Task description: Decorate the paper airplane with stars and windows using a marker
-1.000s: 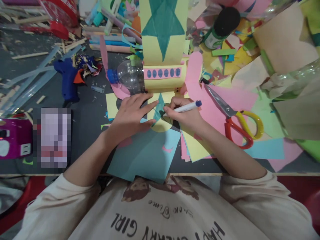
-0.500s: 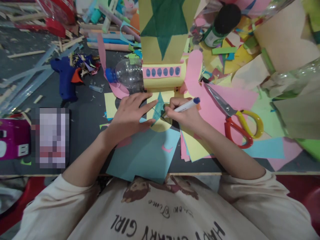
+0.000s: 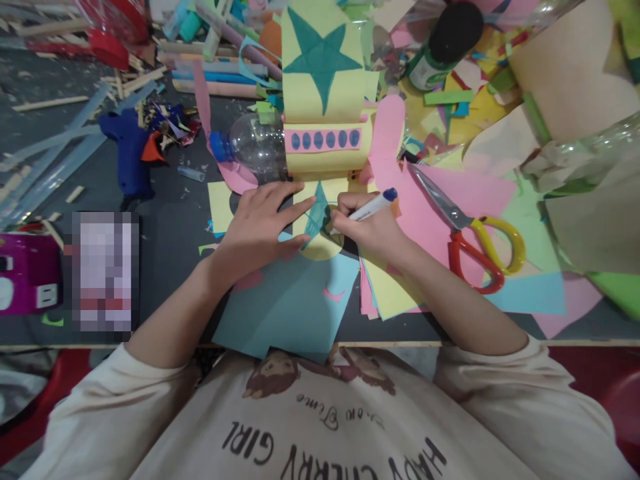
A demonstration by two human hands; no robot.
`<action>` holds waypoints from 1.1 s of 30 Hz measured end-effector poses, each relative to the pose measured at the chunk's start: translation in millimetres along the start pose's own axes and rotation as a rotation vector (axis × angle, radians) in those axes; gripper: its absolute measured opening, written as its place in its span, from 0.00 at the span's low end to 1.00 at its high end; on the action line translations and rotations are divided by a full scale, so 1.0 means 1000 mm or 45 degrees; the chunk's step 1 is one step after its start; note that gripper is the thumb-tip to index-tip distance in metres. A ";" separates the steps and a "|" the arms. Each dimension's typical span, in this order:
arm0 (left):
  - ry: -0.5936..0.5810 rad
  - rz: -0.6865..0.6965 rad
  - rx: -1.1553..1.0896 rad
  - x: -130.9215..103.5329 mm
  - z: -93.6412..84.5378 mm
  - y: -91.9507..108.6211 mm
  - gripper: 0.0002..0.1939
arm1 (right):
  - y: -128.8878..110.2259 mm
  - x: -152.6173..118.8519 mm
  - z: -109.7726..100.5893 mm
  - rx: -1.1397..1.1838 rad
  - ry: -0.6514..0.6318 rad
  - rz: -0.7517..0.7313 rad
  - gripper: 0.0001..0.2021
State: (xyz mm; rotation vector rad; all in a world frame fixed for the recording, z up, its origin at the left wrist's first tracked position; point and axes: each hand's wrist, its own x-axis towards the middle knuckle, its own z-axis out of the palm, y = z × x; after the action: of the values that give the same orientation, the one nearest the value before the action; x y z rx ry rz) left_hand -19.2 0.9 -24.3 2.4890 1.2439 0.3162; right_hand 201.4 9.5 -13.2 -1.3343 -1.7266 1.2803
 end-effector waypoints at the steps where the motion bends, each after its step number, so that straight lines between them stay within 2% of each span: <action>1: 0.002 0.000 -0.001 0.000 0.000 0.000 0.28 | 0.000 0.000 0.000 0.005 -0.013 -0.001 0.19; 6: 0.009 -0.003 -0.028 0.000 0.000 0.001 0.27 | -0.002 0.000 0.001 0.032 0.082 0.001 0.19; 10: 0.000 -0.023 -0.044 0.000 0.000 0.002 0.27 | -0.001 -0.001 -0.001 0.031 -0.013 0.088 0.20; 18: -0.017 -0.011 -0.046 0.000 -0.001 0.001 0.28 | 0.010 0.000 -0.005 0.418 0.076 0.033 0.27; 21: -0.006 -0.018 -0.037 0.000 0.000 0.000 0.28 | 0.011 -0.003 -0.006 0.394 0.099 0.002 0.22; 26: -0.008 -0.019 -0.031 0.000 0.001 0.000 0.28 | 0.009 -0.006 -0.007 0.321 0.034 -0.014 0.12; 33: 0.006 -0.019 -0.046 0.000 0.002 -0.001 0.30 | 0.009 -0.001 -0.007 0.186 0.079 0.040 0.20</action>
State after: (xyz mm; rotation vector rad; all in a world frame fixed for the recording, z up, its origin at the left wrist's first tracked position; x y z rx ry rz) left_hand -19.4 0.8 -26.9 2.4490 1.2466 0.3382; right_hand 211.6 11.0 -18.8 -1.3069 -1.5449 1.3406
